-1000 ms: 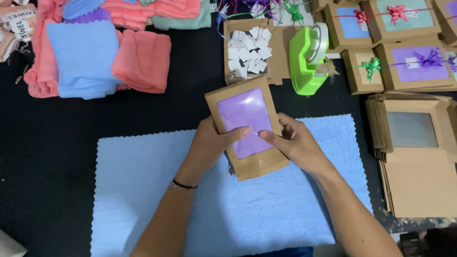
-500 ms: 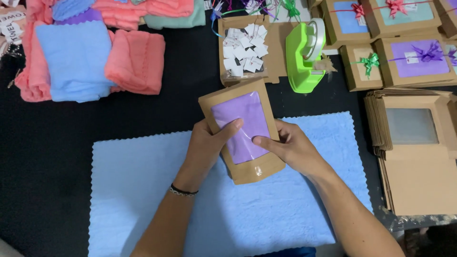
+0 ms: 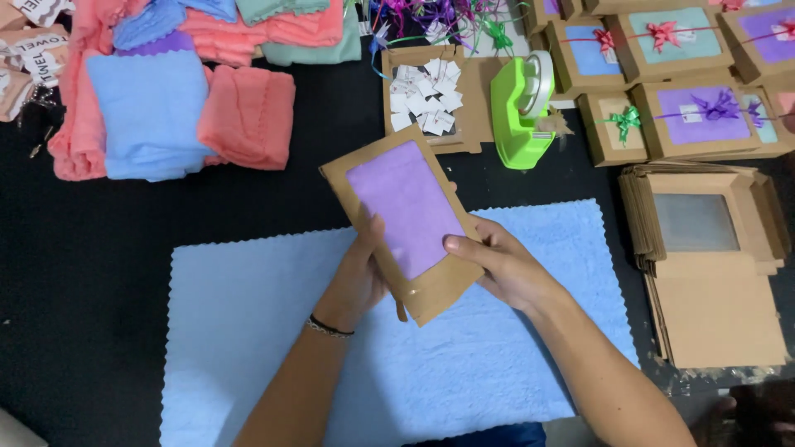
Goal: Folding a towel and placing it into a small cardboard gift box, then decorating the box with a ribbon and tape.
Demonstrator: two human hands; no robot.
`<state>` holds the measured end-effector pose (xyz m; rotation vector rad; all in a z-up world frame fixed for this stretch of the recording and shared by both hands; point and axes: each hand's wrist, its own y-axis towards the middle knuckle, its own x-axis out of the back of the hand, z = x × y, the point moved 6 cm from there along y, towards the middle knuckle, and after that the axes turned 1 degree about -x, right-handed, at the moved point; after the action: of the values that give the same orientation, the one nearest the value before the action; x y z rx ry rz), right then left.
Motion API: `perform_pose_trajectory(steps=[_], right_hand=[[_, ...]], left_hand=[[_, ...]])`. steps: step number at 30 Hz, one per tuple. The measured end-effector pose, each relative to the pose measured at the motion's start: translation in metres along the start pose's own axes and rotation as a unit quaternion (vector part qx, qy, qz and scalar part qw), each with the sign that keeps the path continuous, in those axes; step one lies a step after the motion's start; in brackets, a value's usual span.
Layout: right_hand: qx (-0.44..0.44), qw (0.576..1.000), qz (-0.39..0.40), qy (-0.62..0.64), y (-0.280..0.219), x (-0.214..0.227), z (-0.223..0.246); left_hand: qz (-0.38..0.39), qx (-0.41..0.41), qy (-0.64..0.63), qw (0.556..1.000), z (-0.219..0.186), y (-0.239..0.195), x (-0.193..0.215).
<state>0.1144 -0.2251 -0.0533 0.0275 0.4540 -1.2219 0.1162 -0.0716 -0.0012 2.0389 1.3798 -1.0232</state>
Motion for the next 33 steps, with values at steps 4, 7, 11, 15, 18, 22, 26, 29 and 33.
perform_pose_trajectory(steps=[4, 7, 11, 15, 18, 22, 26, 29, 33], right_hand=[[0.012, 0.998, 0.046, 0.045, 0.005, -0.004, -0.009], [-0.011, 1.000, -0.011, 0.000, 0.012, 0.013, -0.014], [0.112, 0.934, -0.162, -0.298, 0.020, 0.029, 0.024], [0.134, 0.800, -0.226, -0.540, 0.048, 0.032, 0.054], [0.054, 0.687, -0.243, -0.683, 0.090, 0.052, 0.059], [0.009, 0.648, -0.259, -0.716, 0.126, 0.063, 0.055], [0.004, 0.654, -0.276, -0.704, 0.132, 0.062, 0.053], [0.017, 0.640, -0.287, -0.713, 0.137, 0.070, 0.048], [0.028, 0.595, -0.268, -0.757, 0.146, 0.082, 0.045]], left_hand=[[0.032, -0.032, -0.014, 0.999, -0.005, -0.003, -0.001], [0.000, -0.053, -0.004, 0.999, 0.001, -0.003, 0.019], [-0.077, -0.128, -0.071, 0.986, -0.015, -0.009, 0.003], [-0.144, -0.105, -0.134, 0.975, -0.017, -0.009, 0.006], [-0.151, -0.080, -0.173, 0.970, -0.016, -0.008, 0.010], [-0.160, -0.055, -0.208, 0.963, -0.017, -0.007, 0.016], [-0.140, -0.027, -0.277, 0.950, -0.009, -0.005, 0.033], [-0.102, -0.016, -0.327, 0.939, -0.009, 0.000, 0.043], [-0.098, -0.001, -0.359, 0.928, -0.014, 0.003, 0.042]])
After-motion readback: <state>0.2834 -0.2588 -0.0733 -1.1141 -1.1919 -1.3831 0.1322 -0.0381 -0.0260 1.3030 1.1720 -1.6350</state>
